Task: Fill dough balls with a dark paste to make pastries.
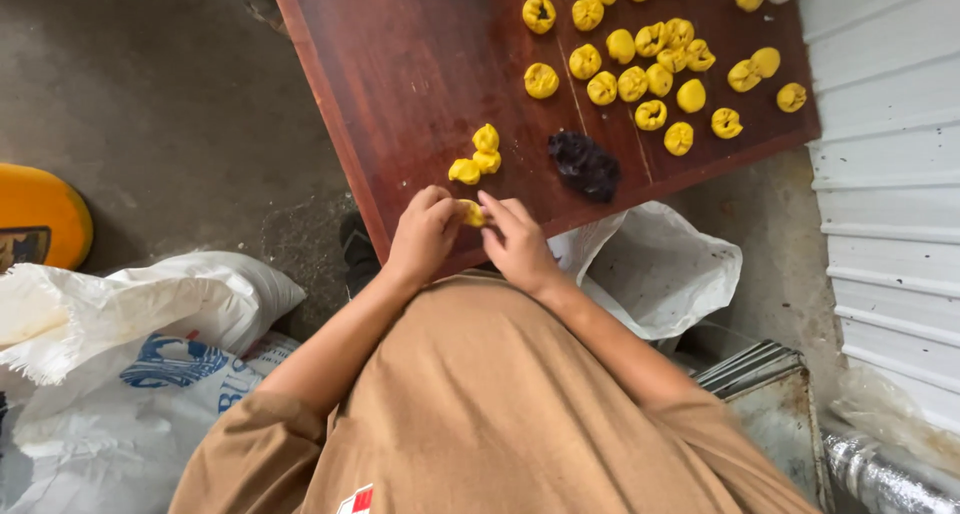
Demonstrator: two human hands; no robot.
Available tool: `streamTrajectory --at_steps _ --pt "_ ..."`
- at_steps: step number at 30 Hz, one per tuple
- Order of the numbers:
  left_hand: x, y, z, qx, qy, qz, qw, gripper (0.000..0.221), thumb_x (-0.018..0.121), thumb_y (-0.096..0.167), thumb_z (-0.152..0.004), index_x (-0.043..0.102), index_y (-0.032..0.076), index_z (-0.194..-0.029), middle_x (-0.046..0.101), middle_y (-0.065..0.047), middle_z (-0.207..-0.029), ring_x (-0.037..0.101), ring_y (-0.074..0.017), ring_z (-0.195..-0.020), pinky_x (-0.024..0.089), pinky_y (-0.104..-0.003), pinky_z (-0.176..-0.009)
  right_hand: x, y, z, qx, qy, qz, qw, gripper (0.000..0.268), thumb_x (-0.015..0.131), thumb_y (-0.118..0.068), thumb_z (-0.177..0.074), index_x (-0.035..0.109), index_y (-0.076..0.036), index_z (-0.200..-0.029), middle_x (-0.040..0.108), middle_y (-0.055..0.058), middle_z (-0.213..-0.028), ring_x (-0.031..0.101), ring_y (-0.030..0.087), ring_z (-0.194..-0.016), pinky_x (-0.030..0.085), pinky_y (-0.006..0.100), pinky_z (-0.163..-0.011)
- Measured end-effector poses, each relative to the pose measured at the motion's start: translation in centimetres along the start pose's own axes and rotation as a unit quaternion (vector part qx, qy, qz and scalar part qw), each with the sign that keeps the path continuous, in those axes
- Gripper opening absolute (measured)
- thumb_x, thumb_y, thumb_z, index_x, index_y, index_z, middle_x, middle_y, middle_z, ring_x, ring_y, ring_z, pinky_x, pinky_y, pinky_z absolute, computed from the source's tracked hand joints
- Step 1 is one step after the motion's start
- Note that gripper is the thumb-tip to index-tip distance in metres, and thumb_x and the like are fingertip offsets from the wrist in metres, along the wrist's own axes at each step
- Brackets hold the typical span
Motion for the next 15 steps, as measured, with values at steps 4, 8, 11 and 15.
streamTrajectory --at_steps 4,8,11,15 --pt "0.6 0.2 0.4 0.053 -0.017 -0.034 0.998 0.029 0.069 0.005 -0.083 0.076 0.019 -0.108 0.066 -0.004 -0.107 0.065 -0.0283 -0.101 0.058 -0.039 -0.083 2.9 3.9 0.8 0.072 -0.025 -0.065 0.995 0.065 0.069 0.011 -0.088 0.049 0.003 -0.149 0.068 0.026 -0.104 0.076 0.038 -0.09 0.065 0.045 -0.079" --pt "-0.4 -0.6 1.2 0.094 -0.013 0.059 0.994 0.064 0.076 0.006 -0.078 0.059 -0.001 -0.14 0.064 -0.021 -0.127 0.061 -0.0424 -0.115 0.053 -0.051 -0.098 3.4 5.8 0.3 0.067 -0.038 -0.006 0.997 0.043 0.081 -0.007 -0.085 0.072 -0.008 -0.128 0.07 0.013 -0.102 0.073 0.031 -0.094 0.062 0.041 -0.078" --pt "0.5 -2.7 1.4 0.09 -0.025 0.051 0.994 0.061 0.084 0.022 -0.082 0.063 0.0 -0.134 0.064 -0.02 -0.118 0.062 -0.0398 -0.109 0.054 -0.05 -0.095 3.8 6.9 0.5 0.059 -0.04 -0.014 0.997 0.035 0.083 -0.014 -0.086 0.077 -0.016 -0.12 0.068 0.005 -0.101 0.071 0.024 -0.093 0.06 0.037 -0.078" --pt "0.5 -2.7 0.9 0.127 0.018 0.053 0.99 0.015 0.083 0.022 -0.087 0.078 0.014 -0.098 0.067 -0.003 -0.096 0.065 -0.0251 -0.088 0.057 -0.037 -0.079 4.1 6.8 0.5 0.023 -0.026 0.005 0.999 0.016 0.082 -0.016 -0.089 0.082 -0.02 -0.105 0.067 -0.001 -0.095 0.07 0.018 -0.088 0.059 0.031 -0.077"
Point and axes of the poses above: each hand's wrist, its own z-axis away from the middle knuckle, its own x-axis out of the palm, y = z × x, the point moved 8 cm from there along -z, towards the middle knuckle
